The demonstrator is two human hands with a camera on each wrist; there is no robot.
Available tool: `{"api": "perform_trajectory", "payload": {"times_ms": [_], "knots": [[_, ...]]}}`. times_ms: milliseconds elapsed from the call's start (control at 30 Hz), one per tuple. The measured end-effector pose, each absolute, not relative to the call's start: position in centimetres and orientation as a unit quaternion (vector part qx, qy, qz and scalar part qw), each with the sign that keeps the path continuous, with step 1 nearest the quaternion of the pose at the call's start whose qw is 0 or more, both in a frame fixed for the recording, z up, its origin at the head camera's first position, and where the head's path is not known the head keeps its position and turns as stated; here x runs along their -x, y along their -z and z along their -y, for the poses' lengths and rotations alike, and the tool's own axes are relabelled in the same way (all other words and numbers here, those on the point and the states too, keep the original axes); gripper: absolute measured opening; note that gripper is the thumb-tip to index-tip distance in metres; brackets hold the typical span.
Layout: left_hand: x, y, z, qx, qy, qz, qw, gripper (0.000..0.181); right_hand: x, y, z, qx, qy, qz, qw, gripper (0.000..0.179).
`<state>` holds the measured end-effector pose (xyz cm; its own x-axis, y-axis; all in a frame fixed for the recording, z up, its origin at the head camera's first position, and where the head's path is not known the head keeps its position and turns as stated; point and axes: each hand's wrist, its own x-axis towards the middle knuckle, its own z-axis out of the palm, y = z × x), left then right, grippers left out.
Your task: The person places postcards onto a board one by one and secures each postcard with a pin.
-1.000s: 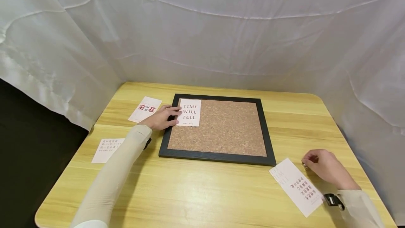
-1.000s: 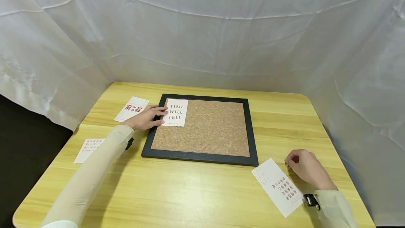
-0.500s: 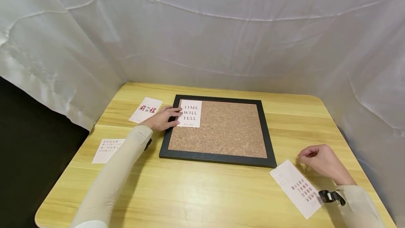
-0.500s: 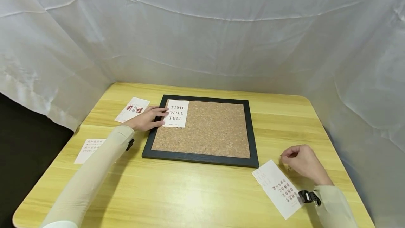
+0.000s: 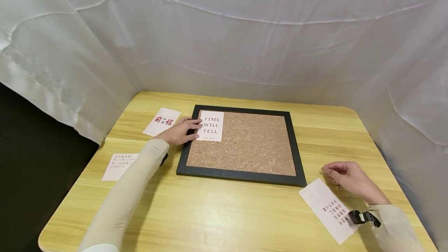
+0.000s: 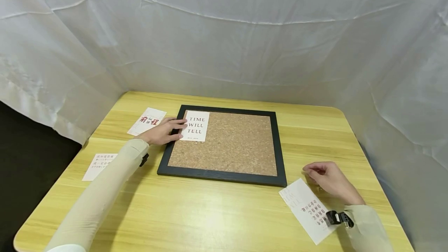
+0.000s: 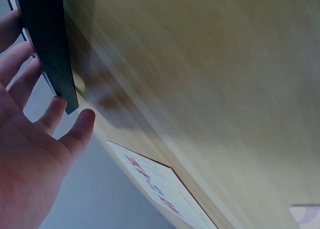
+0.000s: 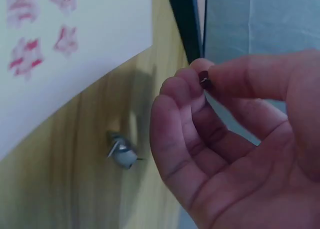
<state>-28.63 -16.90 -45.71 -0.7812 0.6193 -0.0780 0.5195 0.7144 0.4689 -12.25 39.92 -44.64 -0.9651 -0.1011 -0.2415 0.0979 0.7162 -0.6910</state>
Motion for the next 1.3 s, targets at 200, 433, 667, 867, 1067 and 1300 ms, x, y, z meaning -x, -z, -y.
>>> {"api": "perform_trajectory", "payload": {"times_ms": [200, 433, 667, 867, 1067, 1300], "knots": [[28.6, 45.8, 16.9, -0.309, -0.216, -0.919, 0.116, 0.050, 12.5, 44.4, -39.6, -0.001, 0.373, -0.920, 0.119, 0.034], [28.7, 45.9, 16.9, -0.308, -0.212, -0.920, 0.115, 0.050, 13.0, 44.0, -38.8, 0.012, 0.360, -0.928, 0.094, 0.032], [28.7, 45.8, 16.9, -0.306, -0.210, -0.921, 0.116, 0.051, 13.9, 43.6, -37.4, 0.072, 0.345, -0.932, 0.086, 0.030], [28.7, 45.7, 16.8, -0.309, -0.211, -0.920, 0.119, 0.052, 14.9, 43.4, -36.0, 0.103, 0.361, -0.922, 0.098, 0.018], [28.5, 45.5, 16.7, -0.307, -0.215, -0.919, 0.120, 0.051, 16.1, 42.6, -34.4, 0.133, 0.361, -0.918, 0.096, 0.018], [28.6, 45.5, 16.7, -0.307, -0.214, -0.919, 0.120, 0.051, 17.7, 41.9, -32.6, 0.142, 0.325, -0.931, 0.086, 0.017]]}}
